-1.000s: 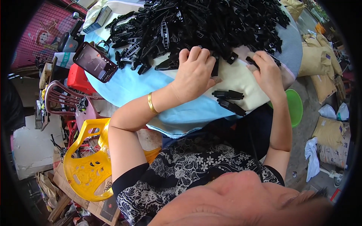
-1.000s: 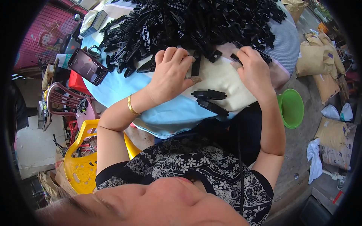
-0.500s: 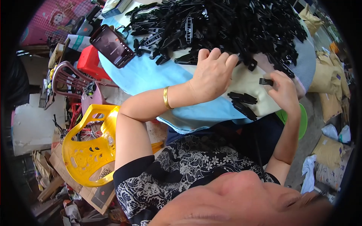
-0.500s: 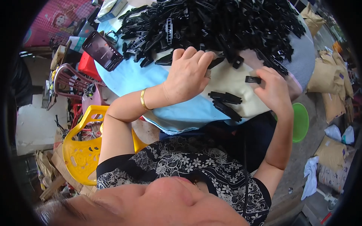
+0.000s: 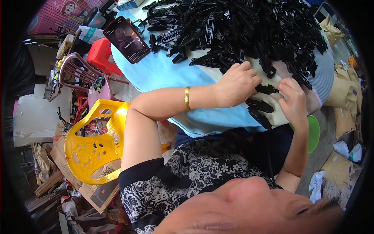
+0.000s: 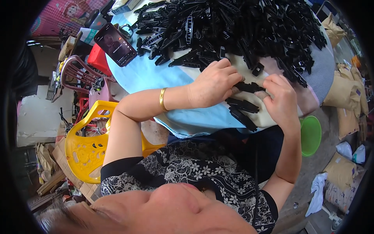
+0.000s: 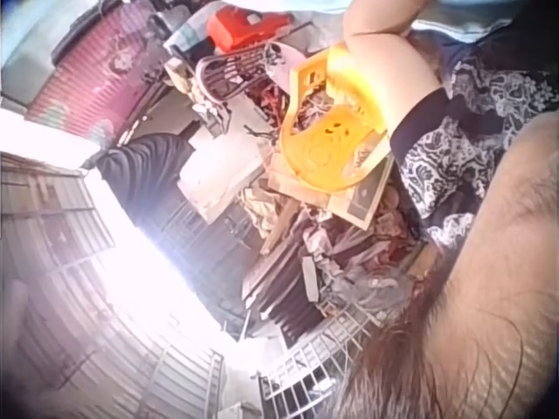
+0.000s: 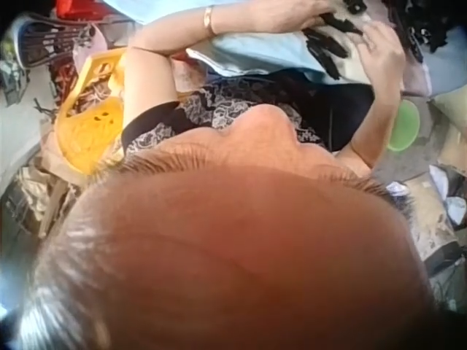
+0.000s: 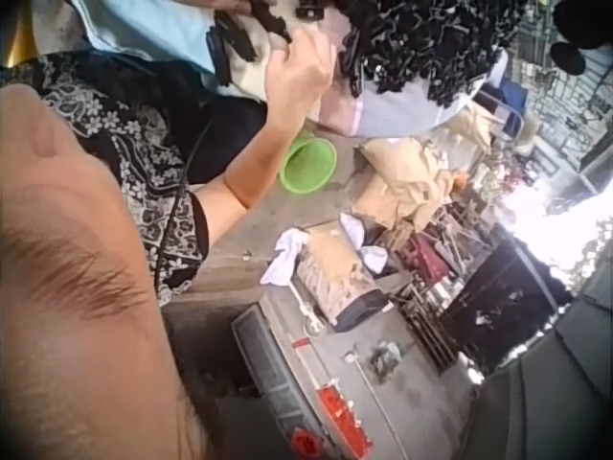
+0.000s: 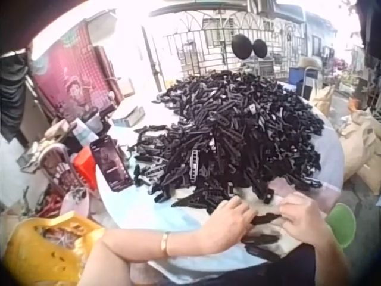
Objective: Assembling small black plastic components by snapping pieces together.
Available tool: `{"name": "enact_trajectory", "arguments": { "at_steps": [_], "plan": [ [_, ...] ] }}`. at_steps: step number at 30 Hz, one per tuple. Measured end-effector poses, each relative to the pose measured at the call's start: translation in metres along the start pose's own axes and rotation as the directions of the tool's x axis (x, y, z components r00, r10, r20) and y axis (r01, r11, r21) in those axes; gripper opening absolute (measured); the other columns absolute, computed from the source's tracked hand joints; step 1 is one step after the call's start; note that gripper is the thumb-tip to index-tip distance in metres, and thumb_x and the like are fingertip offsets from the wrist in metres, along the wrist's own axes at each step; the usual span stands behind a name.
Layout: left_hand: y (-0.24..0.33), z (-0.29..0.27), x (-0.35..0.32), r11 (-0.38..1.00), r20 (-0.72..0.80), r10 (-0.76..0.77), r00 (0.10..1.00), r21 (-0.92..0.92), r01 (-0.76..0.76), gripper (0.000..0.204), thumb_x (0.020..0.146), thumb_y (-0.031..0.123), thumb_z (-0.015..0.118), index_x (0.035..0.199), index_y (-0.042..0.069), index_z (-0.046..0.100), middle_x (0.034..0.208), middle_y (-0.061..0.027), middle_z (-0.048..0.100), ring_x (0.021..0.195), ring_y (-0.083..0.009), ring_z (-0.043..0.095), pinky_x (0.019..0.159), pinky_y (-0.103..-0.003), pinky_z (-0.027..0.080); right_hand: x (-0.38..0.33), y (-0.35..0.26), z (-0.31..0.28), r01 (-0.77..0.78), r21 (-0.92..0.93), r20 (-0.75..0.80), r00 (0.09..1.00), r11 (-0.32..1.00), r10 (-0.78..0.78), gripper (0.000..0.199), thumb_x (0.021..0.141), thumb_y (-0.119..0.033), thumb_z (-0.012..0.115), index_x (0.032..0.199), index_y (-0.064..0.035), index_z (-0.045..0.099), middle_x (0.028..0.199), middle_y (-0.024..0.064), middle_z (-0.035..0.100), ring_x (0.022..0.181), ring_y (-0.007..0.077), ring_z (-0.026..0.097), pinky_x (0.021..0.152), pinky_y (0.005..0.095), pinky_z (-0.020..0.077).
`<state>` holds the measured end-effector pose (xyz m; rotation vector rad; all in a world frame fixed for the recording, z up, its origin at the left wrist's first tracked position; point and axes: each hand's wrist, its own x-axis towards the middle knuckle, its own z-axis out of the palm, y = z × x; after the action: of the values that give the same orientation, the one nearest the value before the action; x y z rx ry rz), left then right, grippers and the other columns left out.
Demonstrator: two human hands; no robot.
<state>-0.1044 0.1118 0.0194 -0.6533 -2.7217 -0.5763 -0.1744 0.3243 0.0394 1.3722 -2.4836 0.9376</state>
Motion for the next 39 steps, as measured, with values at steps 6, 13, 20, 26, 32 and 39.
{"name": "enact_trajectory", "arguments": {
  "at_steps": [6, 13, 20, 26, 32, 39],
  "plan": [
    [-0.004, 0.005, 0.001, 0.999, -0.017, -0.045, 0.999, -0.018, 0.045, 0.017, 0.069, 0.011, 0.069, 0.085, 0.007, 0.065, 0.085, -0.0053, 0.056, 0.091, -0.0247, 0.051, 0.077, -0.036, 0.042, 0.000, 0.008, -0.006, -0.011, -0.039, 0.073, 0.997, 0.999, 0.014, 0.018, 0.065, 0.000, 0.072, 0.079, 0.0029, 0.061, 0.080, 0.0099, 0.056, 0.074, 0.0268, 0.056, 0.063, 0.0358, 0.0445],
    [-0.005, 0.009, 0.006, 0.999, -0.054, 0.028, 0.998, -0.036, -0.030, 0.017, 0.066, 0.009, 0.070, 0.082, 0.006, 0.064, 0.083, -0.0055, 0.057, 0.089, -0.0258, 0.051, 0.077, -0.036, 0.042, 0.005, -0.002, 0.012, 0.021, 0.079, 0.044, 0.999, 0.997, -0.024, 0.018, 0.064, 0.003, 0.070, 0.079, 0.0046, 0.059, 0.076, 0.0109, 0.054, 0.067, 0.0271, 0.055, 0.058, 0.0353, 0.0435],
    [-0.016, -0.040, 0.004, 0.996, -0.065, 0.050, 0.997, -0.074, -0.055, 0.036, 0.065, 0.021, 0.079, 0.095, 0.006, 0.065, 0.097, -0.0102, 0.056, 0.092, -0.0301, 0.051, 0.082, -0.038, 0.045, 0.002, 0.003, -0.008, -0.196, 0.183, 0.338, 0.933, 0.963, 0.125, 0.026, 0.066, -0.004, 0.075, 0.085, 0.0026, 0.060, 0.074, 0.0093, 0.051, 0.058, 0.0193, 0.047, 0.052, 0.0308, 0.0380],
    [-0.035, -0.066, -0.006, 0.995, 0.067, -0.067, 0.995, 0.084, 0.061, 0.034, 0.065, 0.008, 0.072, 0.099, 0.008, 0.066, 0.097, -0.0084, 0.054, 0.096, -0.0271, 0.050, 0.086, -0.037, 0.044, 0.017, 0.016, 0.011, -0.006, 0.007, -0.068, 0.998, 1.000, 0.007, 0.024, 0.078, 0.000, 0.062, 0.102, 0.0013, 0.061, 0.105, 0.0102, 0.059, 0.089, 0.0275, 0.059, 0.077, 0.0334, 0.0495],
    [-0.022, -0.051, -0.008, 0.959, 0.203, -0.047, 0.978, 0.283, -0.013, 0.029, 0.068, 0.004, 0.067, 0.097, 0.008, 0.066, 0.097, -0.0070, 0.051, 0.096, -0.0242, 0.047, 0.082, -0.034, 0.040, 0.020, 0.026, 0.017, 0.103, -0.098, -0.032, 0.994, 0.990, -0.106, 0.025, 0.075, -0.002, 0.067, 0.098, 0.0023, 0.058, 0.107, 0.0137, 0.058, 0.093, 0.0325, 0.057, 0.078, 0.0386, 0.0472],
    [-0.007, -0.024, 0.000, 0.921, 0.090, 0.080, 0.993, 0.374, -0.108, 0.015, 0.070, 0.011, 0.061, 0.085, 0.009, 0.059, 0.092, -0.0045, 0.049, 0.091, -0.0217, 0.047, 0.077, -0.034, 0.039, 0.010, 0.018, -0.002, -0.098, -0.102, 0.149, 0.982, 0.990, 0.112, 0.020, 0.071, 0.003, 0.063, 0.090, 0.0014, 0.055, 0.091, 0.0123, 0.056, 0.080, 0.0294, 0.058, 0.074, 0.0374, 0.0482]
  ]
}}
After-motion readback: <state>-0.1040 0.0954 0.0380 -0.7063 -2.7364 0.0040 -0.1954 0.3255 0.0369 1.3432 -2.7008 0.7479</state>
